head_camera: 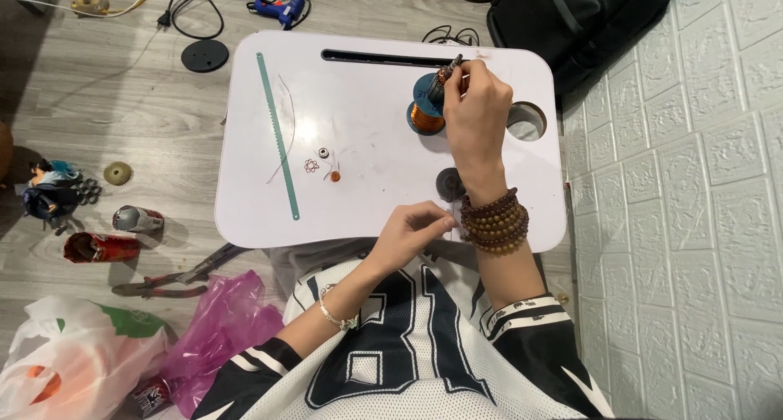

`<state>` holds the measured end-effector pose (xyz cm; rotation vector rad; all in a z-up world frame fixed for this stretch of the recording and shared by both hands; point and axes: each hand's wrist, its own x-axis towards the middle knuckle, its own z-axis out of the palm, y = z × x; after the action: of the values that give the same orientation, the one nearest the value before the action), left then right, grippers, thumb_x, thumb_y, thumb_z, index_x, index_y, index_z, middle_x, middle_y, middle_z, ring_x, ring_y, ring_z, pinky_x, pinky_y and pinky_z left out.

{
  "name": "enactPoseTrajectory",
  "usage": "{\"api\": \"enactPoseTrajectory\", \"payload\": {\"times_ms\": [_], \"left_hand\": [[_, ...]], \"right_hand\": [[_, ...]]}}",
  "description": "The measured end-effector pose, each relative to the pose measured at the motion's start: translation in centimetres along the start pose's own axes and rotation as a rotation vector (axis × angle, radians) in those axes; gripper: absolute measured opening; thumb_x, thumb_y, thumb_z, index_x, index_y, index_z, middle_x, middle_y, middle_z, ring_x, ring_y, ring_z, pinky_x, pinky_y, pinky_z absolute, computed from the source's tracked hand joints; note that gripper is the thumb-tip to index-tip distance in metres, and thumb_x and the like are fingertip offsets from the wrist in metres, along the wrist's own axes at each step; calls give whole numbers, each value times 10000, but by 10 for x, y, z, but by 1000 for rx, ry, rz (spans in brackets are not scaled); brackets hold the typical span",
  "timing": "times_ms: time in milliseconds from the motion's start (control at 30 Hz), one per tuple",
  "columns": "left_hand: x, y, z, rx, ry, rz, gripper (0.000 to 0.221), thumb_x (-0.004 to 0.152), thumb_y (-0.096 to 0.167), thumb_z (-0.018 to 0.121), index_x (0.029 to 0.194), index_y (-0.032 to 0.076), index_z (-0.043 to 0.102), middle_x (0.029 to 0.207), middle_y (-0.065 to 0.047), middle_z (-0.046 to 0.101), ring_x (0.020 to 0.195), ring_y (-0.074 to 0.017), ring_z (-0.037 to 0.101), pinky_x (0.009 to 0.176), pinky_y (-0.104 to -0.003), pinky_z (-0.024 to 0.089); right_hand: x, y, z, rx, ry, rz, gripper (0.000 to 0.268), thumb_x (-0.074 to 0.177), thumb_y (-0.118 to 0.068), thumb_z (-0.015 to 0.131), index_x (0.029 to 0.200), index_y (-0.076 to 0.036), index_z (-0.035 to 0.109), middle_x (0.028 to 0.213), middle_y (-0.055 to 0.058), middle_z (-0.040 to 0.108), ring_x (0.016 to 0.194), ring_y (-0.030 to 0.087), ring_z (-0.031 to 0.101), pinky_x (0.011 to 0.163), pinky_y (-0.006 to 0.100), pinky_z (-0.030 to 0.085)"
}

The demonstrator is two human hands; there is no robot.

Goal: Connecting thin electrical wires to the terminals of a small DC motor on a portable workbench

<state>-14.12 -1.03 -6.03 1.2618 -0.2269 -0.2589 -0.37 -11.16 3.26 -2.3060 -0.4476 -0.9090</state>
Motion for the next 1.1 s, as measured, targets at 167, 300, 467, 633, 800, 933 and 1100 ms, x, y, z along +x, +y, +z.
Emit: {"api": "enactPoseTrajectory", "payload": {"times_ms": [167,300,467,633,800,933,1100], "left_hand": [[1,1,0,2,5,-3,163,928,182,682,935,34,749,759,-36,691,613,-61,519,558,-182,408],[2,1,-1,-8,13,1,177,929,190,678,952,30,750,799,-49,724,619,-63,543,564,-181,437],[6,7,-7,80,31,17,179,917,171,675,956,18,758,801,-59,724,654,-86,582,615,-196,472],[20,27,-19,277,4,4,241,885,238,692,936,18,779,725,-41,710,580,-79,544,540,-192,440],[44,33,-44,763,-202,-45,280,912,262,626,1056,55,747,989,-131,782,756,-195,744,626,-242,605],[86,46,-60,894,226,147,203,910,214,637,1021,78,740,899,-70,733,766,-161,645,676,-277,539],[165,11,-75,1201,203,283,1069,634,340,966,1514,257,364,1526,-220,366,1223,-404,568,1008,-497,521]], "right_hand": [[-5,5,9,-81,20,3,32,861,56,678,845,42,655,678,90,653,485,130,521,462,267,452],[-6,4,11,-253,51,-15,49,874,-5,705,859,-12,659,749,78,687,466,132,543,416,280,435],[-5,2,12,-249,81,-47,65,882,-5,703,845,-27,655,737,56,674,472,122,522,419,270,417],[-2,6,11,-202,75,-60,84,870,35,687,828,-21,640,720,58,652,506,122,517,466,264,442],[0,7,10,-109,95,-101,86,851,42,691,816,-21,644,695,45,639,513,127,464,477,275,402],[0,5,9,-104,85,-102,91,851,38,689,816,-25,634,677,44,617,512,132,457,477,286,390],[1,2,6,-63,83,-88,54,841,49,678,830,7,645,681,74,623,517,159,472,487,308,412]]}}
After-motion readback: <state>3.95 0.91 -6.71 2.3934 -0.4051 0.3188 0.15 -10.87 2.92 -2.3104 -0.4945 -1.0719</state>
